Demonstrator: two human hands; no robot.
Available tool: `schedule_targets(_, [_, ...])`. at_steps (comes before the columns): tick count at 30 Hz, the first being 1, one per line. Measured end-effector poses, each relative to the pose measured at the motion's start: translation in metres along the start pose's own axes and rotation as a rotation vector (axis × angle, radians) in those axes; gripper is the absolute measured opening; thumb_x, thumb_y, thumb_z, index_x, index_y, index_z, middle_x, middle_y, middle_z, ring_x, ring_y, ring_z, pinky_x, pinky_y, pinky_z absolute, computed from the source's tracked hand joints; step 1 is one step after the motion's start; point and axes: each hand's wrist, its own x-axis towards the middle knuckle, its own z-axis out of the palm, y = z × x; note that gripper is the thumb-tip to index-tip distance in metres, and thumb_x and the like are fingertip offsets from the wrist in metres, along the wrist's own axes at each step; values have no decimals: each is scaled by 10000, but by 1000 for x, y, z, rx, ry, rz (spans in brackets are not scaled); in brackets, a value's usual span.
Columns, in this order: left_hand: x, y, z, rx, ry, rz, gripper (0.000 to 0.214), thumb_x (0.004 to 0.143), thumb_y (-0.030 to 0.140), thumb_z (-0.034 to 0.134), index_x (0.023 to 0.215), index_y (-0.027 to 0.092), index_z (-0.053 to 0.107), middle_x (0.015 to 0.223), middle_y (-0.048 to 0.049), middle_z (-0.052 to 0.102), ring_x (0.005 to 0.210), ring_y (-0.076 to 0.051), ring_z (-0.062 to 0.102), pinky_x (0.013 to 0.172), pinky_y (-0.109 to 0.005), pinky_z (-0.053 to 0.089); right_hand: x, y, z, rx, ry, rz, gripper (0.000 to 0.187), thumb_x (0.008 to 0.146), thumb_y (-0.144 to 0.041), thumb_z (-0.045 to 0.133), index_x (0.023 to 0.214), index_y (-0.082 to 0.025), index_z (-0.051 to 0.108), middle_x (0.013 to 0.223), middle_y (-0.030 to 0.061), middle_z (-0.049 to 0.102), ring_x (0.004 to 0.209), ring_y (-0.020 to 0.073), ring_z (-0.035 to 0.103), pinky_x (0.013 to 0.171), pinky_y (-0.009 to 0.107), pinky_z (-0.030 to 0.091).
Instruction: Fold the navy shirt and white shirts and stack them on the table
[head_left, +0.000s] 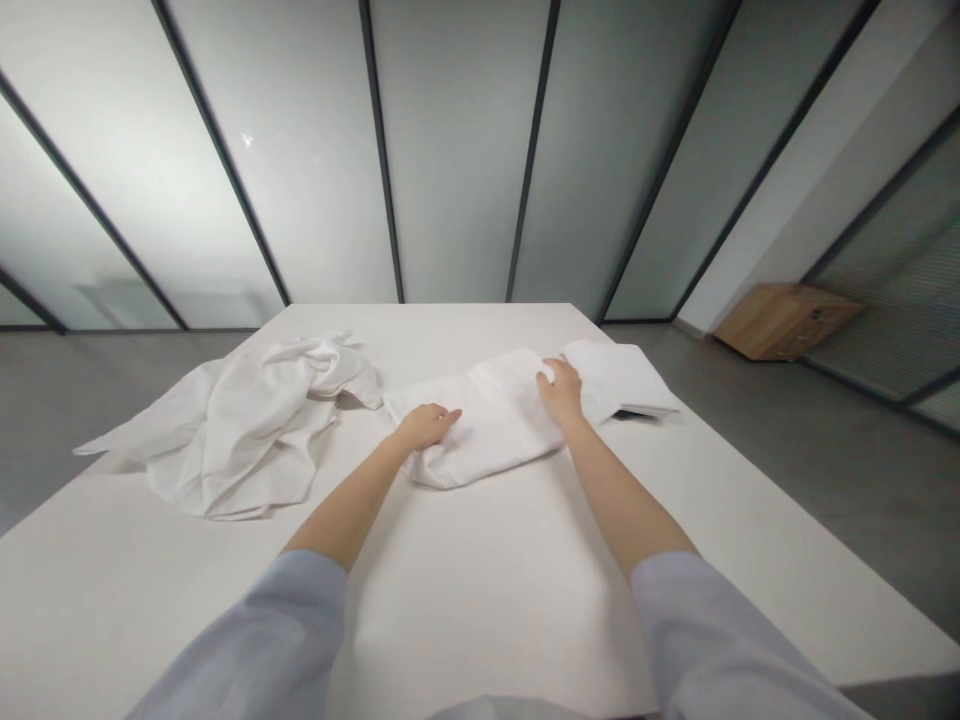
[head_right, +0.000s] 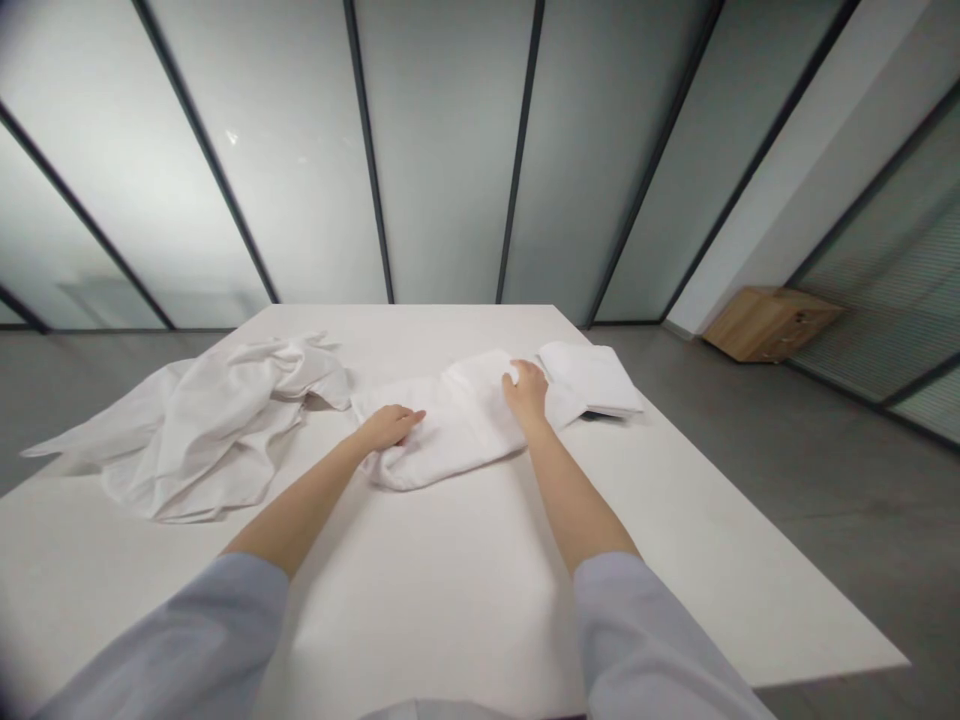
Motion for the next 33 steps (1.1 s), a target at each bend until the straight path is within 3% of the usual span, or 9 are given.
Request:
schedule_targets(3, [-1, -8, 4, 96, 116, -31, 404, 914, 416, 374, 1040, 195, 688, 1043, -124, 702, 1040, -269, 623, 900, -375, 435, -19, -21, 15, -185, -401, -23, 411, 879, -392, 459, 1186, -171, 621, 1271, 148, 597, 1191, 272, 518, 1015, 421, 356])
schedule_targets(6, [1, -23, 10, 204, 325, -115, 540, 862, 462, 470, 1316, 175, 519, 1394, -163, 495, 1299, -323, 421, 1050, -453, 312, -31, -32, 19, -280, -523, -79, 461, 899, -467, 453, 1253, -205, 587, 1386, 133, 513, 1277, 283, 445, 1047, 434, 307])
schedule_targets(8, [3, -33, 12, 212, 311, -205, 709, 834, 574, 471, 1392, 140, 425, 1455, -191, 410, 1350, -355, 335, 1079, -494, 257, -35, -33, 19, -289, -536, -89, 487, 911, -488, 433, 1292, -211, 559, 1421, 129, 478, 1306, 284, 412, 1062, 438, 283])
schedule_targets(11, [6, -41, 11, 199, 268, -265, 731, 817, 632, 457, 1344, 126, 470, 1318, -199, 536, 1254, -356, 435, 1058, -496, 268, -38, -33, 17, -261, -502, -93, 476, 910, -472, 442, 1278, -198, 568, 1393, 135, 503, 1289, 286, 421, 1055, 441, 284])
schedule_targets(18, [3, -41, 4, 185, 470, -180, 265, 843, 290, 506, 1047, 187, 639, 1068, -149, 613, 1059, -315, 534, 917, -434, 363, -41, -42, 15, -116, -197, -153, 364, 835, -299, 533, 1149, -148, 640, 1255, 161, 582, 1166, 306, 480, 991, 436, 331])
schedule_targets(22, [1, -33, -5, 153, 514, -73, 182, 848, 233, 481, 951, 202, 628, 989, -126, 622, 1033, -301, 539, 929, -446, 343, -44, -55, 13, 95, -198, -162, 261, 855, -325, 486, 938, -166, 676, 993, 113, 677, 945, 241, 575, 883, 357, 398])
schedule_targets(25, [-5, -9, -11, 118, 443, 172, 143, 842, 217, 486, 905, 206, 614, 922, -96, 639, 969, -266, 570, 934, -419, 352, -45, -64, 15, 349, -315, -38, 404, 906, -475, 391, 749, -192, 633, 733, 46, 667, 681, 174, 576, 706, 281, 429])
schedule_targets(28, [-15, 27, -5, 2, 252, 475, 134, 817, 193, 501, 890, 200, 613, 868, -68, 655, 871, -227, 603, 874, -366, 405, -42, -69, 20, 510, -411, 109, 518, 901, -577, 346, 660, -191, 594, 670, 35, 654, 597, 153, 552, 650, 268, 425])
schedule_targets(33, [-22, 61, 17, -317, -11, 707, 126, 781, 180, 531, 840, 198, 642, 867, -47, 683, 833, -195, 624, 806, -310, 461, -39, -68, 28, 536, -533, 183, 273, 748, -431, 633, 674, -168, 614, 669, 27, 654, 688, 191, 578, 672, 288, 441])
